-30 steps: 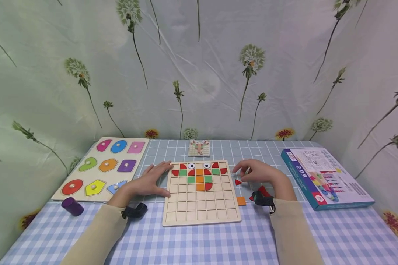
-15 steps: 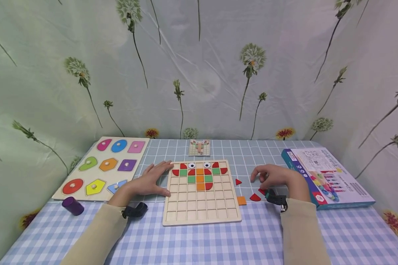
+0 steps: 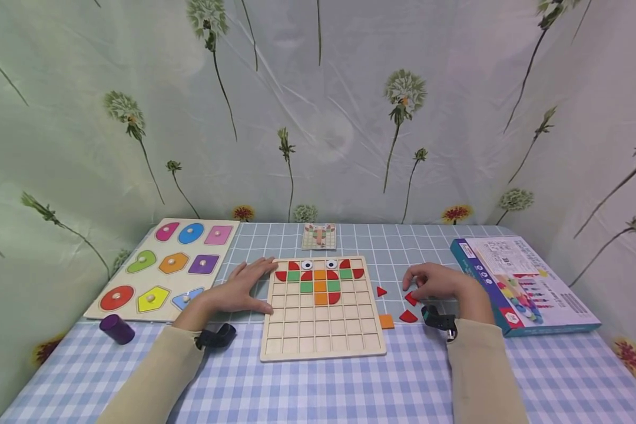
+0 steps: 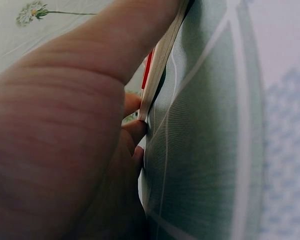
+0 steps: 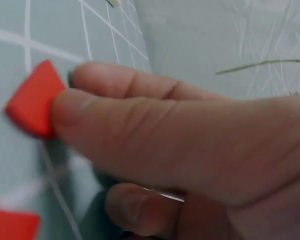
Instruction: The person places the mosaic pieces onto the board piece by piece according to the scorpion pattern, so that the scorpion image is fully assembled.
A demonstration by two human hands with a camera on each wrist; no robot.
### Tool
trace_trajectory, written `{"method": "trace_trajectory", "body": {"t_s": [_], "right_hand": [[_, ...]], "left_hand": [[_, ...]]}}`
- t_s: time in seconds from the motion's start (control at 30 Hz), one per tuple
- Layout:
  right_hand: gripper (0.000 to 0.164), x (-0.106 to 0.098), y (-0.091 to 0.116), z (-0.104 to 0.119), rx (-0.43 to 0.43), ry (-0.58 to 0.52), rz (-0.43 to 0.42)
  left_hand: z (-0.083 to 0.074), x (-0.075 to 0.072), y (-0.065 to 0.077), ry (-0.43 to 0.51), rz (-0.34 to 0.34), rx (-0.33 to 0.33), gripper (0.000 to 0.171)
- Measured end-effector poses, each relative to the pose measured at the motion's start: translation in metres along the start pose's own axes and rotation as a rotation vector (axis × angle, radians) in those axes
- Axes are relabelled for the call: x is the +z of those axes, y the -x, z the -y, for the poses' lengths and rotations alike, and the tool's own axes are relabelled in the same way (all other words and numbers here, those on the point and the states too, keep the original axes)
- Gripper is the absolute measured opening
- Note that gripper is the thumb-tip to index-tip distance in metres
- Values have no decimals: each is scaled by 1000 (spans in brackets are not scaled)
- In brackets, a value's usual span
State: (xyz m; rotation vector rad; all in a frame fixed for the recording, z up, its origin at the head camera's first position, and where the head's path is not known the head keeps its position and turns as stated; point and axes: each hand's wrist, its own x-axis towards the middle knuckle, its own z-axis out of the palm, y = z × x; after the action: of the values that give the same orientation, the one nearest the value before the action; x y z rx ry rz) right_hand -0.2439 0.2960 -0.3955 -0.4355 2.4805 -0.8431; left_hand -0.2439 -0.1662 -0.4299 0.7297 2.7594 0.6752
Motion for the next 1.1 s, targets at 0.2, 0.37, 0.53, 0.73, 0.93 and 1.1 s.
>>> {"method": "trace_trajectory", "body": {"t_s": [0.2, 0.37, 0.53, 0.73, 0.93, 1.1], "right_hand": [[10, 7, -10, 9, 42, 48, -90], [15, 10, -14, 16, 92, 87, -150], [16, 13, -17, 20, 105, 94, -169], [21, 12, -18, 20, 38, 63, -137], [15, 15, -22, 22, 22, 74, -149], [18, 18, -26, 25, 26, 79, -191]], "left_hand": [[-1, -1, 0, 2, 2, -8, 106], [-1, -1, 0, 5, 1, -8, 106], [-1, -1, 0, 7, 1, -6, 105], [-2, -2, -1, 6, 3, 0, 104], [-1, -2, -1, 7, 2, -6, 104], [-2, -1, 0, 5, 5, -11, 105]]}}
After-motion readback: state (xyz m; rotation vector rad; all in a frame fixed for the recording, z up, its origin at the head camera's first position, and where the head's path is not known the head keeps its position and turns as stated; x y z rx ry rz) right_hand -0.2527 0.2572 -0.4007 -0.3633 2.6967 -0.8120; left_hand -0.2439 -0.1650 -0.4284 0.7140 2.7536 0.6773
